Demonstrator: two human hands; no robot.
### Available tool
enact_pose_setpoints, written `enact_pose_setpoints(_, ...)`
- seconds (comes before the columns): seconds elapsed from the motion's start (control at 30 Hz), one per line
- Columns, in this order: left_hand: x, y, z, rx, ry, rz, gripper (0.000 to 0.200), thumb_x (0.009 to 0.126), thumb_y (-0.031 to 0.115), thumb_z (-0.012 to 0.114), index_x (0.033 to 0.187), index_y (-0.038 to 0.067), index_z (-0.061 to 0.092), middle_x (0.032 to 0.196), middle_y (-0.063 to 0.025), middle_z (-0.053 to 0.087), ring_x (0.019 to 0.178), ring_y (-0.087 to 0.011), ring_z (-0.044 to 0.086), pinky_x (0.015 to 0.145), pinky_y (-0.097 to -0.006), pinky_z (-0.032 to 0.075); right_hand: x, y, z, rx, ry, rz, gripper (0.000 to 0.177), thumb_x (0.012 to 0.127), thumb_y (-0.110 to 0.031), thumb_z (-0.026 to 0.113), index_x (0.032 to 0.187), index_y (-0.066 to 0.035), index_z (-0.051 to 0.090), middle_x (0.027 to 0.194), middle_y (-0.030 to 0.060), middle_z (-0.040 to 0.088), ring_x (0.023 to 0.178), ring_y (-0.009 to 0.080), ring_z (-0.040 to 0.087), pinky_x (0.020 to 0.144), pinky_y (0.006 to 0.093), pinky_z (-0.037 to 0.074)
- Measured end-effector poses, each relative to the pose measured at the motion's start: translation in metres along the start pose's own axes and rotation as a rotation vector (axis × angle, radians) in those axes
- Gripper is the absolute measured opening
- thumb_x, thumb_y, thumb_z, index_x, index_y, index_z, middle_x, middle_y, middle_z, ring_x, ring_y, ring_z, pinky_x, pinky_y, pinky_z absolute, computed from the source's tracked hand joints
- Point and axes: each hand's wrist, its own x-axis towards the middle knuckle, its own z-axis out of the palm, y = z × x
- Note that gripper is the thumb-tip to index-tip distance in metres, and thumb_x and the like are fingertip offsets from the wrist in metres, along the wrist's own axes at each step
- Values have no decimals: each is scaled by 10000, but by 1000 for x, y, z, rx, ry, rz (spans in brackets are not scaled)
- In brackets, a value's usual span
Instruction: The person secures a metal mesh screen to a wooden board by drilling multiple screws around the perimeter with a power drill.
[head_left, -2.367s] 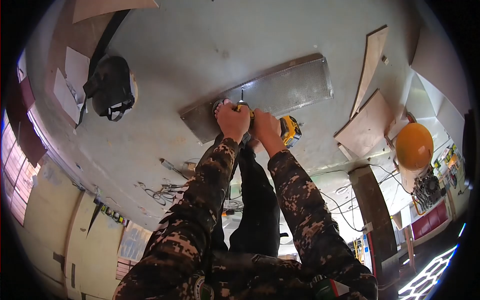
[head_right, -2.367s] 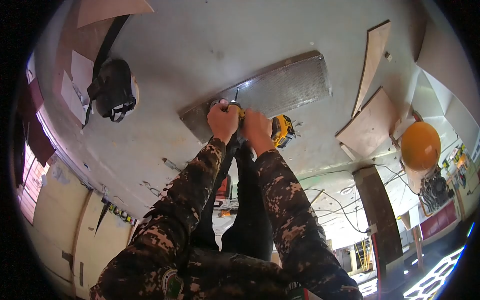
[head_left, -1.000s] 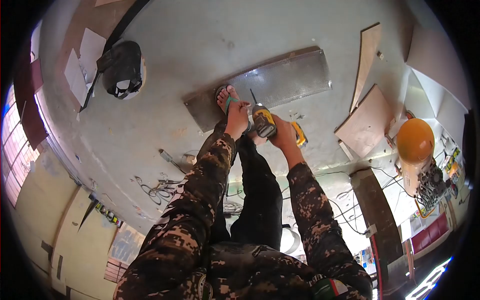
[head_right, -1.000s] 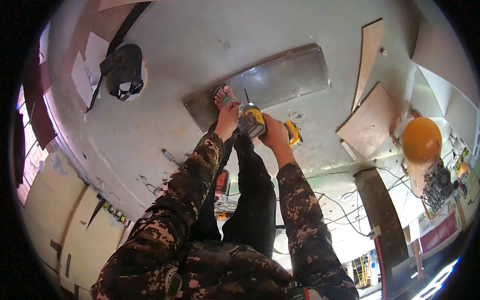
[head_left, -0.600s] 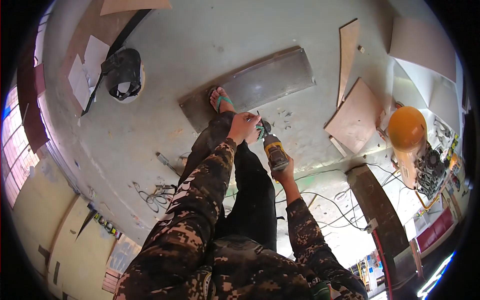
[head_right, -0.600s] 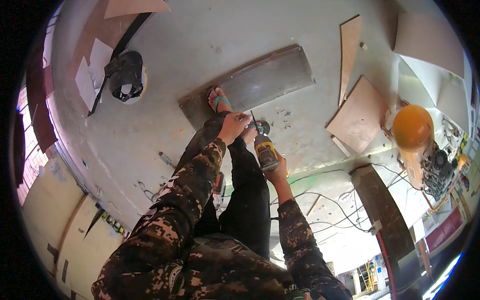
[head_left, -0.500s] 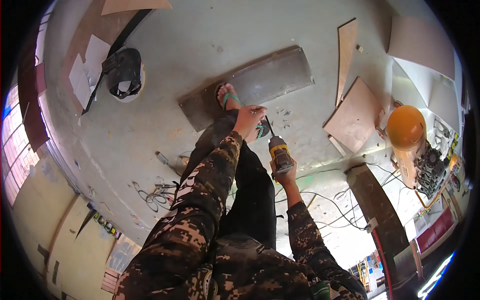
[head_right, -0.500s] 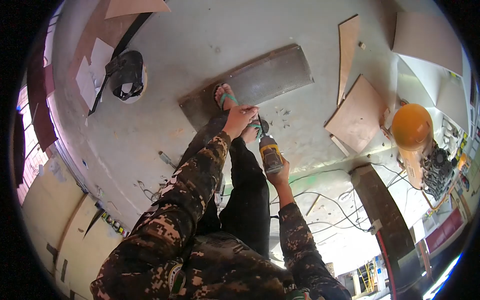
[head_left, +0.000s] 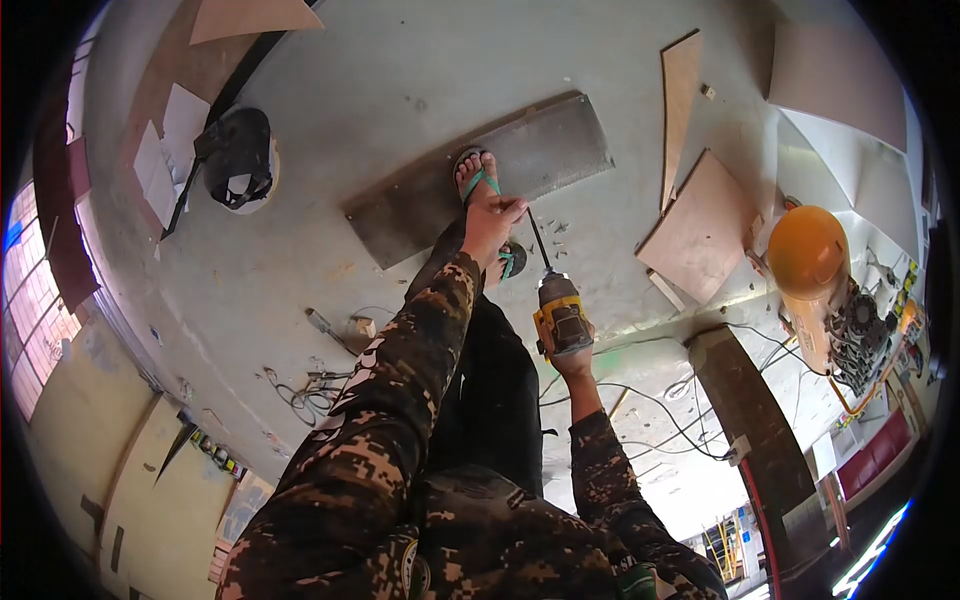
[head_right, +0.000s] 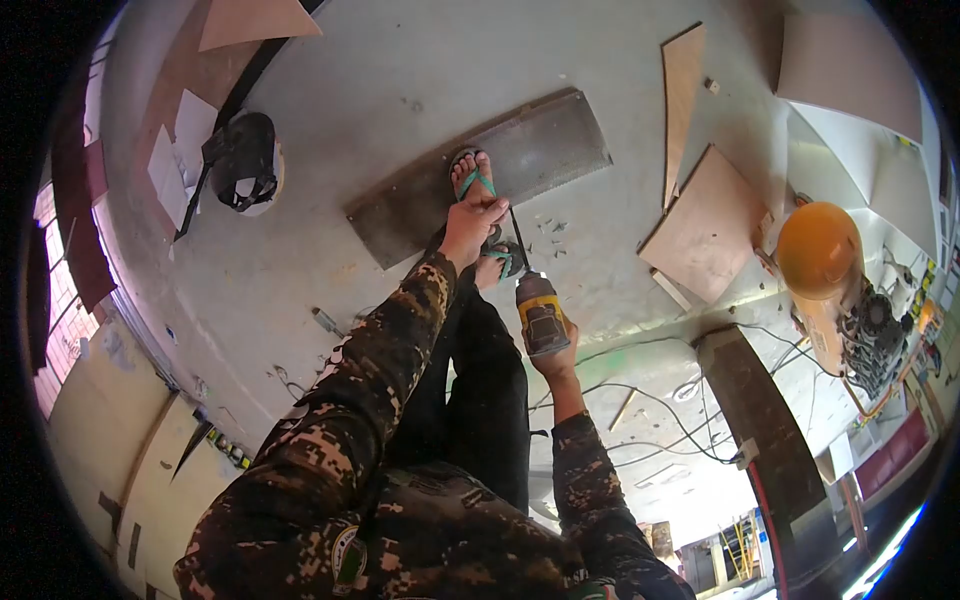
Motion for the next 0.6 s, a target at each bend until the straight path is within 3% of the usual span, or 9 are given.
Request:
enact_pose_setpoints(0.2, -9, -5, -8, 7, 32, -55, 136, 913, 151, 750, 911, 36, 679, 801, 13, 629, 689, -47, 556, 555, -195, 399, -5, -4, -1, 87, -38, 13, 280, 730, -80, 785, 971, -9, 661, 854, 73, 710, 759, 173, 687, 715, 319, 559)
enact_pose_setpoints(0.33, -16, -16, -12, -166, 92, -183, 173, 951, 225, 709, 896, 74, 645, 766, 46, 555, 627, -46, 484, 531, -197, 369, -10, -10, -3, 73, -44, -39, 274, 731, -70, 786, 969, -7, 667, 854, 62, 713, 760, 154, 685, 710, 308, 559)
enact_pose_setpoints(0.5, -37, -13, -22, -270, 103, -210, 217, 999, 300, 635, 904, 106, 617, 741, 56, 503, 591, -55, 445, 511, -202, 350, -14, -18, 1, 254, -136, 83, 297, 731, -49, 812, 1000, -15, 687, 891, 58, 729, 793, 125, 690, 718, 282, 558)
enact_pose_setpoints(0.6, -45, -15, -35, -280, 174, -262, 258, 1026, 342, 579, 896, 119, 579, 729, 49, 501, 589, -71, 459, 493, -219, 350, -15, -18, 8, 106, -178, -30, 358, 734, -56, 821, 1060, -14, 680, 907, 59, 733, 801, 120, 692, 724, 281, 559)
